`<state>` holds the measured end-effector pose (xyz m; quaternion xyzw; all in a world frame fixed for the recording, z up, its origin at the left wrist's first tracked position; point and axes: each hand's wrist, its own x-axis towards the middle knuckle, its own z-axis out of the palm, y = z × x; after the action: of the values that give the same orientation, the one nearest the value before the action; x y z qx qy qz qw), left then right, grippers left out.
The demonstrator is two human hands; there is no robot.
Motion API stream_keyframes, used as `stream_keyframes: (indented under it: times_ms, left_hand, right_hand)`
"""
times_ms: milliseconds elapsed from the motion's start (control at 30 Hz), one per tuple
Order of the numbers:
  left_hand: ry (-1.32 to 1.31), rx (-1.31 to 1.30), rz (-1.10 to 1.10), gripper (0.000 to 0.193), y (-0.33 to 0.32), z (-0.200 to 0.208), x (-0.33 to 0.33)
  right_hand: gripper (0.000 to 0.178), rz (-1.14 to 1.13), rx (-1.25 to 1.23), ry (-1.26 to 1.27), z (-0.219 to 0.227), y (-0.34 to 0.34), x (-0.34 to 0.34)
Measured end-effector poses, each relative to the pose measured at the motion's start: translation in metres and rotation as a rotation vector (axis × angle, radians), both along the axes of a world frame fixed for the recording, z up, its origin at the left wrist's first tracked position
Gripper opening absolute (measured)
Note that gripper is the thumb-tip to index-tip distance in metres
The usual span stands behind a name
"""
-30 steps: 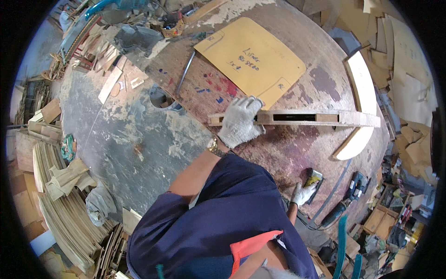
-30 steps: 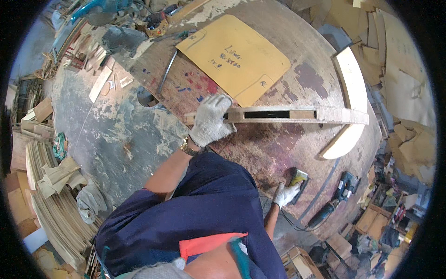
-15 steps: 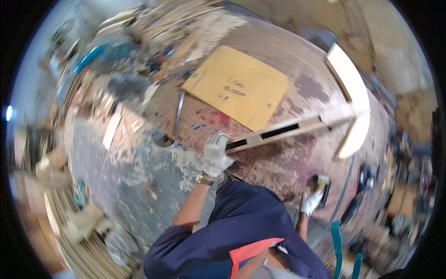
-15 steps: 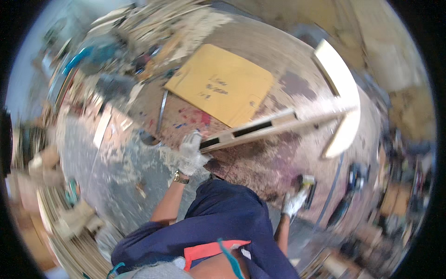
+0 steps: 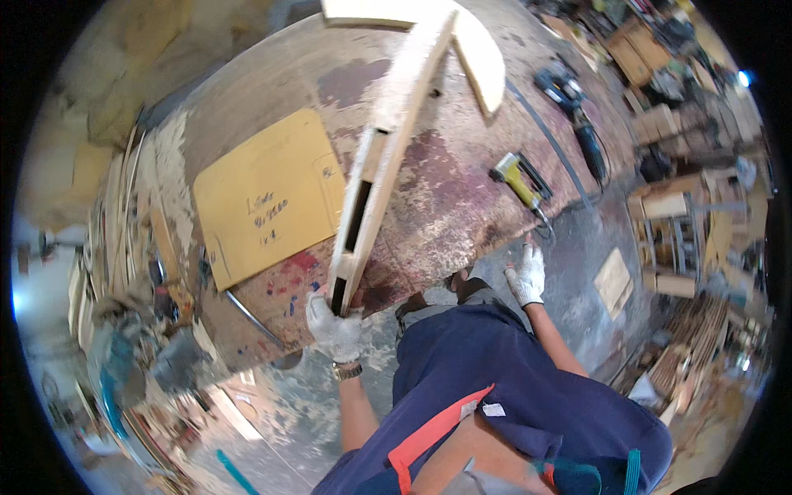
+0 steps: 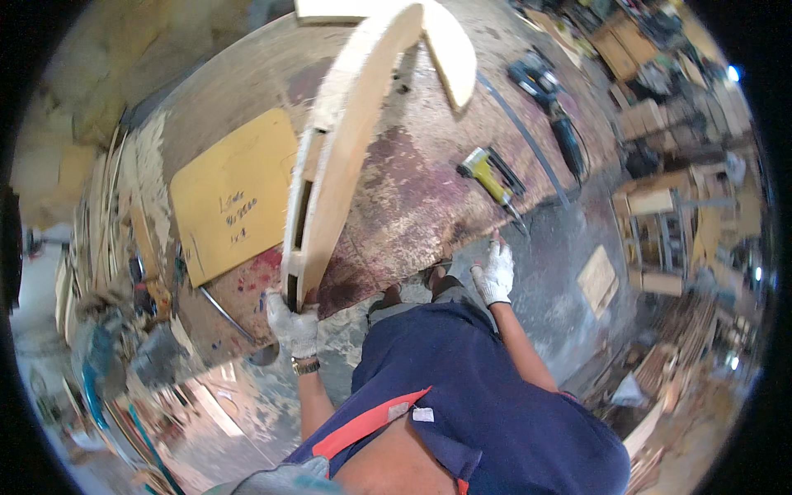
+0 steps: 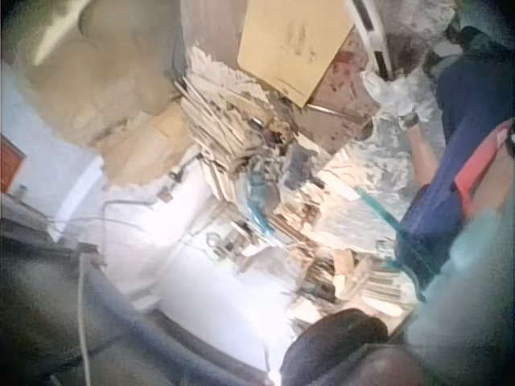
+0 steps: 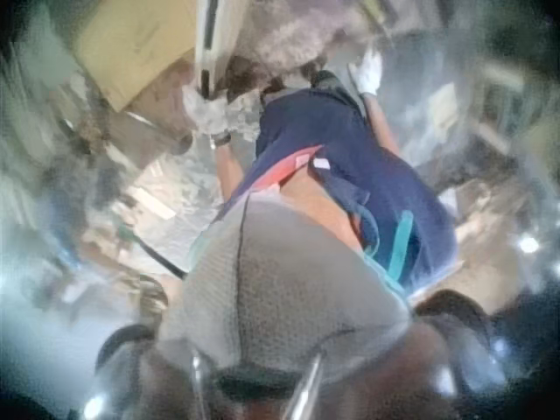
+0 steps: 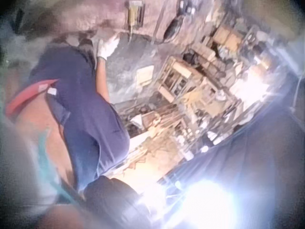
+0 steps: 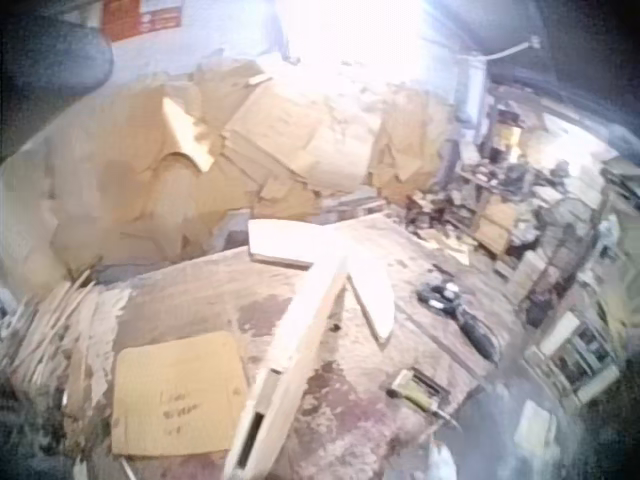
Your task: The person uses a nail gun to fasten small wooden pieces onto a curved wooden frame. They repeatedly pick up pieces, align them, and drive nails before placing the assembled frame on the workbench.
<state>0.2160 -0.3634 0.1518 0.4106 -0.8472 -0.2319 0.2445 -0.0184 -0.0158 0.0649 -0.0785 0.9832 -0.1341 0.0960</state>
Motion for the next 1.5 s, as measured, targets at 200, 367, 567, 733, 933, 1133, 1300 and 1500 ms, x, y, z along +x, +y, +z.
stream_keyframes:
  times_ms: [200, 367, 567, 733, 933, 1133, 1300, 1500]
  left_hand:
    - [0.105, -0.100, -0.074, 0.089, 0.002, 0.006, 0.007]
    - [0.156, -0.094, -0.016, 0.094, 0.005, -0.008, 0.006]
    - [-0.034, -0.167, 0.037, 0.084, -0.001, -0.019, -0.004]
    - [-0.179, -0.178, 0.112, 0.082, 0.021, 0.001, -0.022]
    - [0.095, -0.396, -0.269, 0.077, 0.056, -0.052, -0.057]
    - [0.019, -0.226, -0.903, 0.076, 0.149, -0.108, -0.085]
    - [-0.235, 0.036, -1.235, 0.076, 0.217, -0.159, -0.090]
    - [-0.557, 0.342, -1.389, 0.075, 0.276, -0.212, -0.073]
  right_hand:
    - [0.098, -0.155, -0.037, -0.056, 0.006, 0.008, 0.028]
    - [0.098, -0.221, -0.071, -0.009, 0.003, 0.033, 0.056]
    - [0.101, -0.396, -0.118, -0.045, -0.013, 0.105, 0.118]
    - [0.101, -0.563, -0.141, -0.059, -0.031, 0.182, 0.194]
    - [0.093, -0.876, -0.187, -0.150, -0.052, 0.254, 0.313]
    - [0.091, -1.182, -0.109, -0.286, -0.065, 0.270, 0.427]
    - [0.089, -1.462, -0.150, -0.401, -0.079, 0.240, 0.517]
    - [0.078, -1.670, -0.222, -0.439, -0.109, 0.143, 0.589]
